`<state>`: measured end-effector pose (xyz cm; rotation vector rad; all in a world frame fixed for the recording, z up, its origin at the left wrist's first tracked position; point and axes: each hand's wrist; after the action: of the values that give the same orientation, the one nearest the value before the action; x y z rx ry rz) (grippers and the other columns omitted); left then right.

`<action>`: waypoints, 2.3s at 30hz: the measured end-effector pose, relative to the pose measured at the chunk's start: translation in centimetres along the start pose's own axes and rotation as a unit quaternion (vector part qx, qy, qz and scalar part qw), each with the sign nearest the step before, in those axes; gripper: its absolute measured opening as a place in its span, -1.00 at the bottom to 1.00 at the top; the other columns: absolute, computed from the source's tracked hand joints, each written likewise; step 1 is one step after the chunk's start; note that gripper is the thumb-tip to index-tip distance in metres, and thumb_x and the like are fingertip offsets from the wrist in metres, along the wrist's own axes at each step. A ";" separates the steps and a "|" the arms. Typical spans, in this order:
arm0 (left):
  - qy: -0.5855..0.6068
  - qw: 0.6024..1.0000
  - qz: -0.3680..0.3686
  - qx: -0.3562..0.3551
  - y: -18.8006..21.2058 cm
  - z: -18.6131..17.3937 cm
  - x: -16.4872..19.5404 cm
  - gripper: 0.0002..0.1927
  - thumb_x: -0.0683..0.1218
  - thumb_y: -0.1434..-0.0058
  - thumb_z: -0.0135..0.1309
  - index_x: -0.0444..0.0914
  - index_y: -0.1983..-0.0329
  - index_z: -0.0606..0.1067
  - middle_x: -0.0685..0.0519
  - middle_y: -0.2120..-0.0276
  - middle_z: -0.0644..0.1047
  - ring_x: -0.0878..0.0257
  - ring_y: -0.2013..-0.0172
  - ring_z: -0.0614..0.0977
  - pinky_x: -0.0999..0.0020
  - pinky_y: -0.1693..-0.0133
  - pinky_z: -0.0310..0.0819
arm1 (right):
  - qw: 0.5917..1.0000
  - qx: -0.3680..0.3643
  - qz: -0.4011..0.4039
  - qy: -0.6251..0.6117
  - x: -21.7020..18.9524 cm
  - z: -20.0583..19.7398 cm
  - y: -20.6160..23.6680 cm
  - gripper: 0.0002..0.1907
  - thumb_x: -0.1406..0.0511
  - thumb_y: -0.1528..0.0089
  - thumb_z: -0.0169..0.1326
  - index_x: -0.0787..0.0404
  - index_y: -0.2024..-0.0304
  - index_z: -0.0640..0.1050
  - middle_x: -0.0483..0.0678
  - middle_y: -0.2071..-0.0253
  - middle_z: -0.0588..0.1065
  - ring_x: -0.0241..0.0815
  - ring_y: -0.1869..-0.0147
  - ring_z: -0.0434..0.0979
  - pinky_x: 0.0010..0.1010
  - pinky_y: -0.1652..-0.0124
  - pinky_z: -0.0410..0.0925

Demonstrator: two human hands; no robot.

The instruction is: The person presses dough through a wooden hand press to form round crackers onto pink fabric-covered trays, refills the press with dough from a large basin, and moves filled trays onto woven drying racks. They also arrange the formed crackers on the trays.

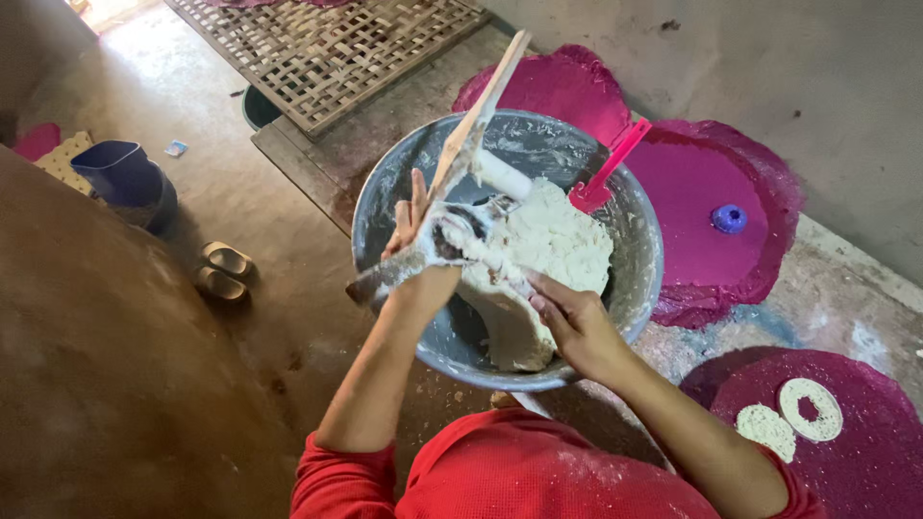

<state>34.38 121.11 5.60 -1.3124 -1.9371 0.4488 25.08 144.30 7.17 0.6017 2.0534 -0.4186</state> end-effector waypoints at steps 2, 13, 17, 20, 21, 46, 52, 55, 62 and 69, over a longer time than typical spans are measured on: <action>-0.010 0.999 0.013 0.029 0.0 0.5 -2.0 -0.34 -0.14 0.03 0.25 -0.37 -0.20 0.47 -0.40 -0.31 0.32 -0.13 -0.01 0.53 0.16 0.03 0.58 | 0.999 -0.023 -0.035 0.021 -0.5 -0.1 1.1 -0.56 0.33 -0.39 -0.03 0.16 -0.33 0.46 -0.02 0.40 0.59 -0.34 0.46 0.38 -0.41 0.43 0.35; 0.788 0.441 -0.310 -0.297 7.2 3.8 3.8 -0.53 -0.22 -0.11 0.15 -0.42 -0.12 0.46 0.00 0.35 0.51 0.23 0.40 0.51 0.40 0.45 0.35 | 0.975 0.069 -0.188 -0.100 -0.7 -5.7 1.1 -0.17 -0.14 -0.41 -0.24 0.12 -0.58 -0.02 0.28 -0.55 0.08 0.21 -0.57 0.17 0.00 -0.43 0.16; 0.776 0.381 -0.261 -0.430 10.2 3.6 12.8 -0.42 -0.25 0.00 0.16 -0.36 -0.18 0.46 0.01 0.18 0.58 0.22 0.16 0.61 0.36 0.09 0.54 | 0.828 0.039 -0.210 -0.519 -0.9 -8.1 5.7 -0.04 -0.20 -0.33 0.08 0.01 -0.51 -0.10 0.30 -0.34 0.26 0.14 -0.28 0.45 -0.05 -0.16 0.43; 0.685 0.559 -0.165 -0.436 8.3 2.9 16.7 -0.44 -0.30 0.02 0.24 -0.24 -0.10 0.46 0.12 0.10 0.58 0.31 0.07 0.61 0.37 0.01 0.52 | 0.871 0.044 -0.171 -0.457 -1.4 -12.4 10.5 -0.05 -0.18 -0.38 0.11 0.35 -0.48 0.13 0.35 -0.22 0.41 0.11 -0.12 0.60 -0.15 -0.02 0.53; 0.662 0.621 -0.088 -0.411 7.6 2.2 17.4 -0.52 -0.29 -0.04 0.30 -0.27 -0.04 0.47 0.07 0.15 0.57 0.28 0.13 0.61 0.32 0.04 0.53 | 0.917 0.116 -0.176 -0.339 -1.7 -13.8 12.8 -0.09 -0.19 -0.33 0.10 0.27 -0.42 0.16 0.28 -0.26 0.38 0.08 -0.13 0.61 -0.17 0.03 0.56; 0.773 0.279 0.192 -0.537 1.8 19.3 41.2 -0.08 0.11 -0.09 0.44 -0.05 -0.45 0.23 0.06 -0.26 0.39 0.20 -0.24 0.43 0.12 -0.31 0.37 | 0.917 -0.076 0.266 -0.287 15.0 -29.1 39.9 0.00 -0.36 -0.23 -0.45 0.27 -0.08 0.60 0.06 0.13 0.65 -0.06 0.02 0.63 -0.16 0.02 0.51; 0.913 0.030 -0.215 -0.345 4.6 29.1 44.6 -0.42 0.39 -0.37 -0.02 -0.20 0.01 0.41 0.10 0.21 0.46 0.16 0.04 0.50 0.16 -0.14 0.38 | 0.852 -0.021 0.467 -0.235 18.3 -30.9 37.7 -0.10 -0.31 -0.21 -0.50 0.20 0.09 0.59 0.05 0.30 0.62 -0.12 0.21 0.63 -0.24 0.16 0.52; 0.910 0.021 -0.288 -0.297 5.5 34.2 44.9 -0.50 0.34 -0.49 -0.16 -0.14 0.26 0.37 0.14 0.36 0.39 0.23 0.24 0.45 0.20 -0.05 0.39 | 0.845 0.015 0.527 -0.089 19.7 -31.4 35.2 -0.11 -0.30 -0.28 -0.48 0.25 0.21 0.60 0.02 0.42 0.60 -0.16 0.37 0.62 -0.24 0.28 0.53; 0.925 -0.018 -0.236 -0.298 5.3 40.1 42.7 -0.53 0.33 -0.46 -0.18 -0.10 0.34 0.34 0.19 0.44 0.35 0.32 0.35 0.43 0.20 -0.01 0.42 | 0.848 0.074 0.522 0.054 20.7 -28.8 30.7 -0.22 -0.20 -0.37 -0.45 0.27 0.30 0.52 0.00 0.53 0.51 -0.19 0.50 0.55 -0.32 0.40 0.52; 0.903 0.083 -0.318 -0.276 5.8 39.6 43.1 -0.54 0.30 -0.44 -0.20 -0.09 0.39 0.32 0.20 0.49 0.32 0.29 0.39 0.40 0.18 0.08 0.36 | 0.838 0.081 0.539 0.021 19.6 -30.0 30.3 -0.22 -0.18 -0.37 -0.40 0.34 0.29 0.55 0.03 0.56 0.53 -0.15 0.53 0.56 -0.29 0.40 0.47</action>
<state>0.17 167.00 -8.04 -0.1434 0.1397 -1.7739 12.66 189.43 4.13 1.7280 1.3996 0.1087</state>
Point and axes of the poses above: each hand's wrist, its own y-axis away from the middle knuckle, its own z-axis out of the palm, x = y × z
